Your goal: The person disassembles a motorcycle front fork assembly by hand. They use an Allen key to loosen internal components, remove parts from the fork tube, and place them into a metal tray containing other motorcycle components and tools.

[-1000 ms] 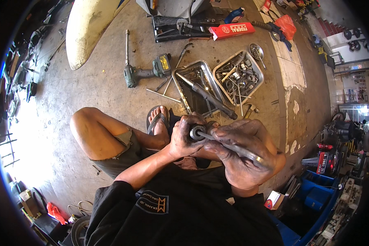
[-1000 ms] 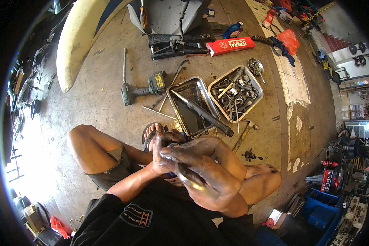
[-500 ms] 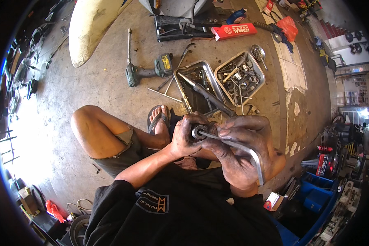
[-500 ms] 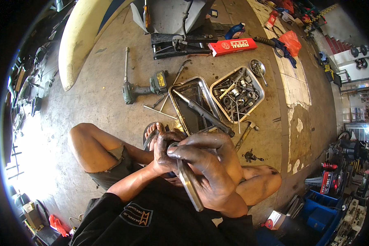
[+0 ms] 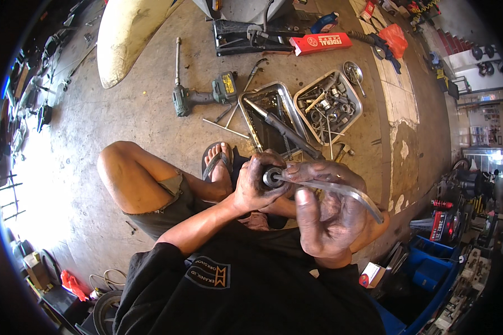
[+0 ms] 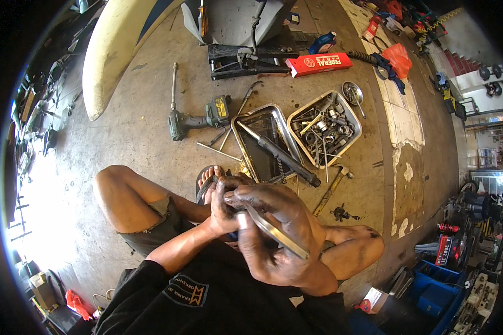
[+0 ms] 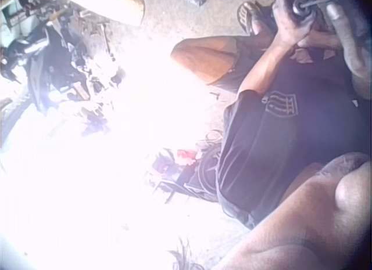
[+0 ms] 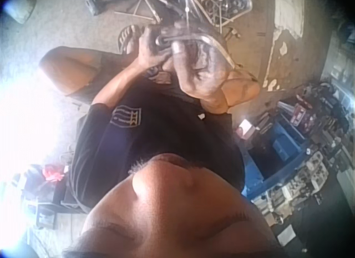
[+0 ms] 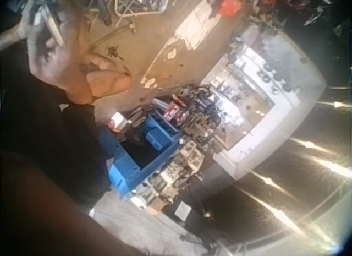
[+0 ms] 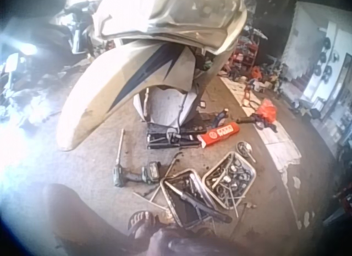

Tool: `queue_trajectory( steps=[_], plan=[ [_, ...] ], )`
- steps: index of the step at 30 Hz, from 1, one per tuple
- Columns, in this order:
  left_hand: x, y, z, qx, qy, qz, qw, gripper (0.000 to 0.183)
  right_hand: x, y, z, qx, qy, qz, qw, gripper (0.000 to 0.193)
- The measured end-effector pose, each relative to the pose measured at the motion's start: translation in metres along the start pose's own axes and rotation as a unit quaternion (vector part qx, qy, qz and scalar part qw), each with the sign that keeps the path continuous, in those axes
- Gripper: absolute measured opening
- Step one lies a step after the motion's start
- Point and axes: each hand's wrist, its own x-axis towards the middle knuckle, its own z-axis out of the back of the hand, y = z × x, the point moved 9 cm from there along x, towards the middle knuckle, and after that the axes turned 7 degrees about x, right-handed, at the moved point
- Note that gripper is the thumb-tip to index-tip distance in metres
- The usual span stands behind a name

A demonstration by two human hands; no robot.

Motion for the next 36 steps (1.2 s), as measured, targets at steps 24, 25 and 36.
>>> queue_trajectory(
  steps=[24, 25, 36],
  plan=[
    [-0.005, 0.011, -0.001, 0.013, 0.023, 0.028, 0.999, 0.052, 0.005, 0.001, -0.004, -0.07, 0.031, 0.056, 0.995, 0.031],
    [-0.005, 0.012, 0.0, -0.003, 0.016, 0.029, 0.999, 0.052, 0.001, -0.002, -0.001, -0.082, 0.031, 0.039, 0.995, 0.034],
    [0.003, -0.001, 0.002, -0.027, -0.002, 0.003, 1.0, 0.049, -0.001, -0.004, -0.004, -0.006, 0.012, -0.004, 1.0, 0.024]
  ],
)
